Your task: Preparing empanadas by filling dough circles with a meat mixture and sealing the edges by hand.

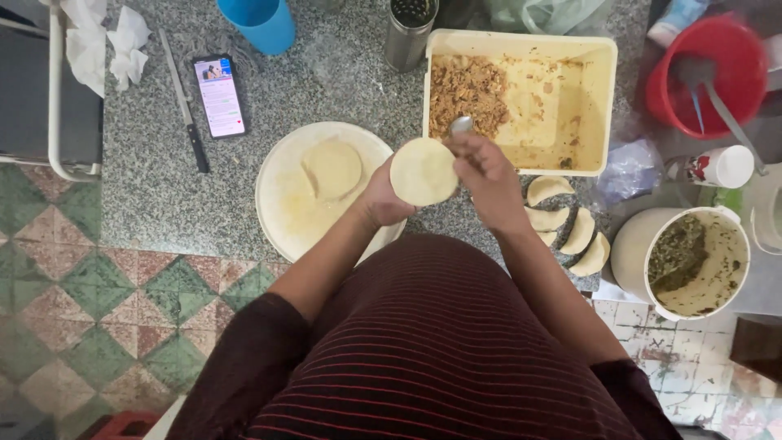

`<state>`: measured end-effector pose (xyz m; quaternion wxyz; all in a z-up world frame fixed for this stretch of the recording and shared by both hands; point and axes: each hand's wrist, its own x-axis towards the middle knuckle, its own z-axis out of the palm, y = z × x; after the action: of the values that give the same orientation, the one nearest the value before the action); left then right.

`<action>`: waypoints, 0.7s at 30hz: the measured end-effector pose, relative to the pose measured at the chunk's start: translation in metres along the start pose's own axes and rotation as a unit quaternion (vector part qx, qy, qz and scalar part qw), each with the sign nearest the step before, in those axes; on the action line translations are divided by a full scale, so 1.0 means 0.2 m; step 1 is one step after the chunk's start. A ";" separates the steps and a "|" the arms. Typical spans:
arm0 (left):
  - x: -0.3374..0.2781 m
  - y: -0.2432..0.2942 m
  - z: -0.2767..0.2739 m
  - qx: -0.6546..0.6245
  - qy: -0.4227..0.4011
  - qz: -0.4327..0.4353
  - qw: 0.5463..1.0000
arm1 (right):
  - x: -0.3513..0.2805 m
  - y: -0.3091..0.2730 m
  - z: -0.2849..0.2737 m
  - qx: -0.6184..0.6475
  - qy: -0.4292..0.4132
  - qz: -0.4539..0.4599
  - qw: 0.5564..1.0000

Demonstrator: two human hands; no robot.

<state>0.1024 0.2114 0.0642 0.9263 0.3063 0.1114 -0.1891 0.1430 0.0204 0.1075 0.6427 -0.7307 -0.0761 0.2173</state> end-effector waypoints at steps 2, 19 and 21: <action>0.01 -0.06 -0.12 -0.074 0.010 -0.004 0.997 | 0.09 0.14 -0.03 -0.102 0.038 -0.009 0.994; -0.04 -0.07 -0.36 -0.266 0.166 -0.058 0.948 | 0.35 0.33 -0.25 -0.217 0.000 0.213 0.953; -0.05 -0.09 -0.39 -0.261 0.175 -0.059 0.947 | 0.31 0.05 -0.23 -0.338 -0.012 0.166 0.926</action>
<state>0.0790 0.2480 -0.0030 0.9269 0.0751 0.3354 -0.1507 0.2155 0.0004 0.0889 0.3118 -0.9039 -0.0307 0.2911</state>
